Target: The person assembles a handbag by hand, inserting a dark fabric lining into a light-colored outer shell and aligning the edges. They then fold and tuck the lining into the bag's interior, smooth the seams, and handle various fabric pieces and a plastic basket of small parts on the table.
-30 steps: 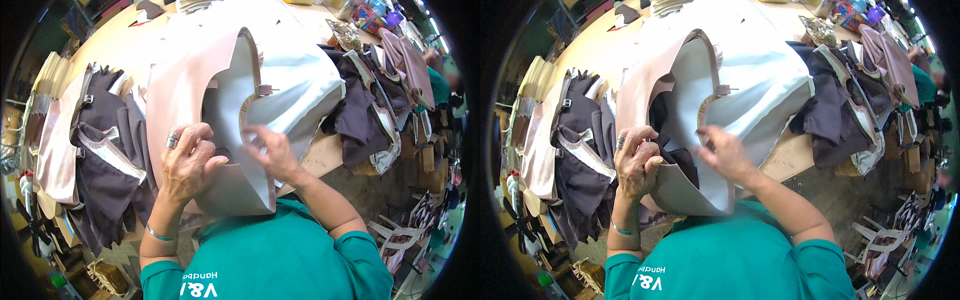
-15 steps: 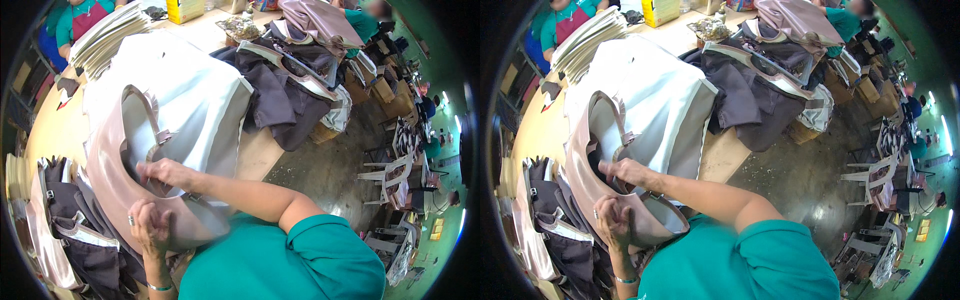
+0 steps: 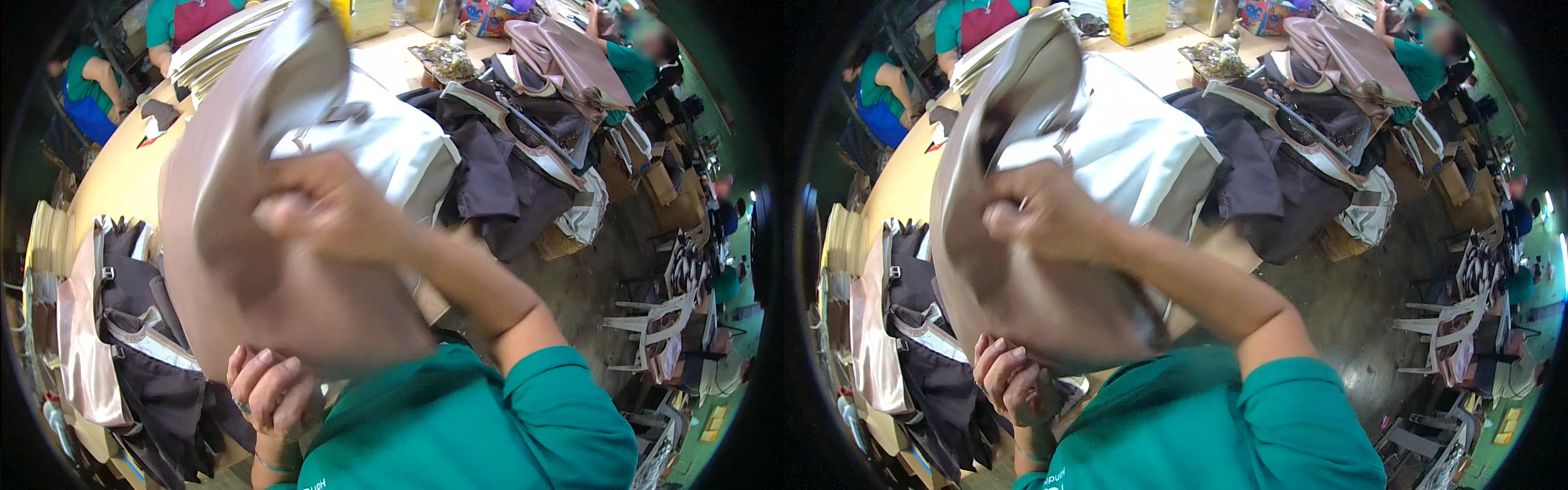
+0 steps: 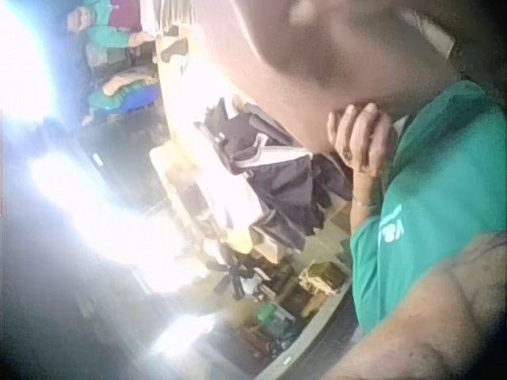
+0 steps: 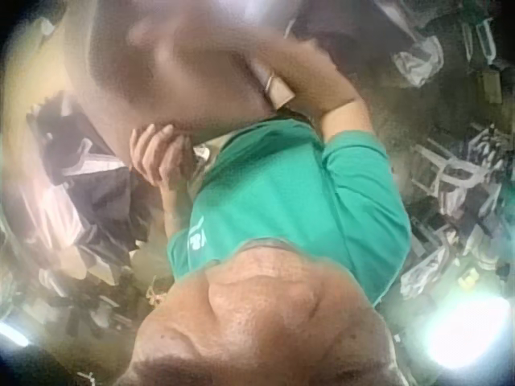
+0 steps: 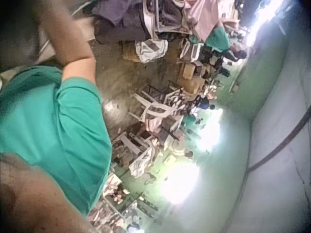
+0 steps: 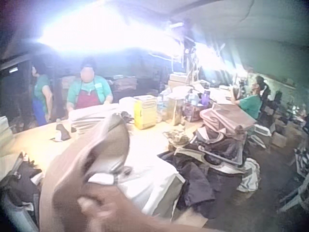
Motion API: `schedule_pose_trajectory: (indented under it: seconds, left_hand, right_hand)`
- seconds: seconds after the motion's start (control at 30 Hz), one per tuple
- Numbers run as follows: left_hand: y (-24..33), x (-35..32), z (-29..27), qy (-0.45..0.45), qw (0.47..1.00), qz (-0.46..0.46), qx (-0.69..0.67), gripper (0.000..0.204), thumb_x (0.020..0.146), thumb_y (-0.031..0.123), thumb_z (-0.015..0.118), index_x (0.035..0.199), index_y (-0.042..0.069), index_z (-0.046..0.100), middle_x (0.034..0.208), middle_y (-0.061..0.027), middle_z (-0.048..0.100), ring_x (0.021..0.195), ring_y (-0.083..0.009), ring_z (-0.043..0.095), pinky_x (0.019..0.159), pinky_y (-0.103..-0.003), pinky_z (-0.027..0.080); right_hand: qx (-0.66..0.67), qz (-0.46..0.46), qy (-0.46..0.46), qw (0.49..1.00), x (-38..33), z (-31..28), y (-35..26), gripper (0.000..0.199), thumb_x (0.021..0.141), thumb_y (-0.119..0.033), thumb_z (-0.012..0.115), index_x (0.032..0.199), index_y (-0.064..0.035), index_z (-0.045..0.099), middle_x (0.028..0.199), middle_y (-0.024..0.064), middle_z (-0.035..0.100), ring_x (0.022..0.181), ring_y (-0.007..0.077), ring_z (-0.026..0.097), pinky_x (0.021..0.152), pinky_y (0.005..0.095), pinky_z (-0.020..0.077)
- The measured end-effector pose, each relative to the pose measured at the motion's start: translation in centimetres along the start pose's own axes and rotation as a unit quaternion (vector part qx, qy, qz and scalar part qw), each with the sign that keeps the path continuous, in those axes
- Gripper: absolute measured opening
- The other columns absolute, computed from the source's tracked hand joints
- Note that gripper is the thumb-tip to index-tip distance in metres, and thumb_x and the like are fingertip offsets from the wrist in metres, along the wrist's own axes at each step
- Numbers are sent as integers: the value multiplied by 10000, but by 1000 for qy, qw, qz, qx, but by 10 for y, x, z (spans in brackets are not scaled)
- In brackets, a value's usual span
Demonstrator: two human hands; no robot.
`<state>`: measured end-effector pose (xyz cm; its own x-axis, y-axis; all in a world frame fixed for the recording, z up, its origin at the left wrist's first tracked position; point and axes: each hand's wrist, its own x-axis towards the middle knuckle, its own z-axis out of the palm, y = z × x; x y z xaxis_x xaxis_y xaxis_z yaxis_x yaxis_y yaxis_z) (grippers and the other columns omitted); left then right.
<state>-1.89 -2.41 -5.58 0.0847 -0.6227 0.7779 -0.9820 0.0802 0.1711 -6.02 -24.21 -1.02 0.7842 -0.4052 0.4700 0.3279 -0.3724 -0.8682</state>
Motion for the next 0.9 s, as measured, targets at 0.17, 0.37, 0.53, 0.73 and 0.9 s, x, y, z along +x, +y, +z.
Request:
schedule_pose_trajectory:
  seconds: [0.17, 0.37, 0.53, 0.73, 0.9]
  left_hand:
    - [-11, 2, 16, -22, 996, -2, -81, 274, 623, 60, 635, 876, 145, 572, 984, -60, 555, 942, -250, 524, 864, -456, 409]
    - [-25, 3, 72, -161, 980, -56, -103, 277, 643, 3, 640, 889, 87, 542, 1049, -93, 534, 961, -296, 518, 788, -391, 423]
    - [-17, 13, 116, -244, 952, -48, -180, 289, 642, -13, 637, 896, 69, 526, 1085, -107, 508, 980, -323, 501, 796, -400, 425]
    - [-6, 30, 161, -298, 942, -25, -156, 280, 622, 18, 632, 877, 86, 539, 1083, -86, 520, 1010, -287, 503, 839, -387, 403]
    - [6, 49, 195, -332, 937, -31, -106, 281, 627, 20, 633, 881, 91, 537, 1077, -83, 532, 1012, -286, 504, 847, -410, 380]
  right_hand:
    - [-65, 47, 177, 981, -35, -68, -102, 301, 775, -241, 519, 1002, -50, 469, 942, 93, 503, 855, 192, 532, 754, 344, 467]
    - [-190, 3, 464, 865, -103, -142, -135, 284, 773, -235, 523, 979, -51, 460, 979, 73, 483, 900, 172, 506, 783, 339, 454]
    - [-396, 119, 563, 716, -340, -332, -155, 104, 720, -123, 554, 753, -25, 563, 788, 29, 534, 766, 141, 488, 731, 294, 395]
    - [-453, 326, 554, 618, -472, -313, -70, 133, 734, -122, 486, 670, -17, 538, 713, 27, 512, 685, 115, 460, 630, 272, 374]
    - [-335, 420, 642, 547, -594, -327, 44, 210, 659, -151, 518, 643, 56, 548, 646, 130, 563, 638, 215, 500, 640, 354, 405]
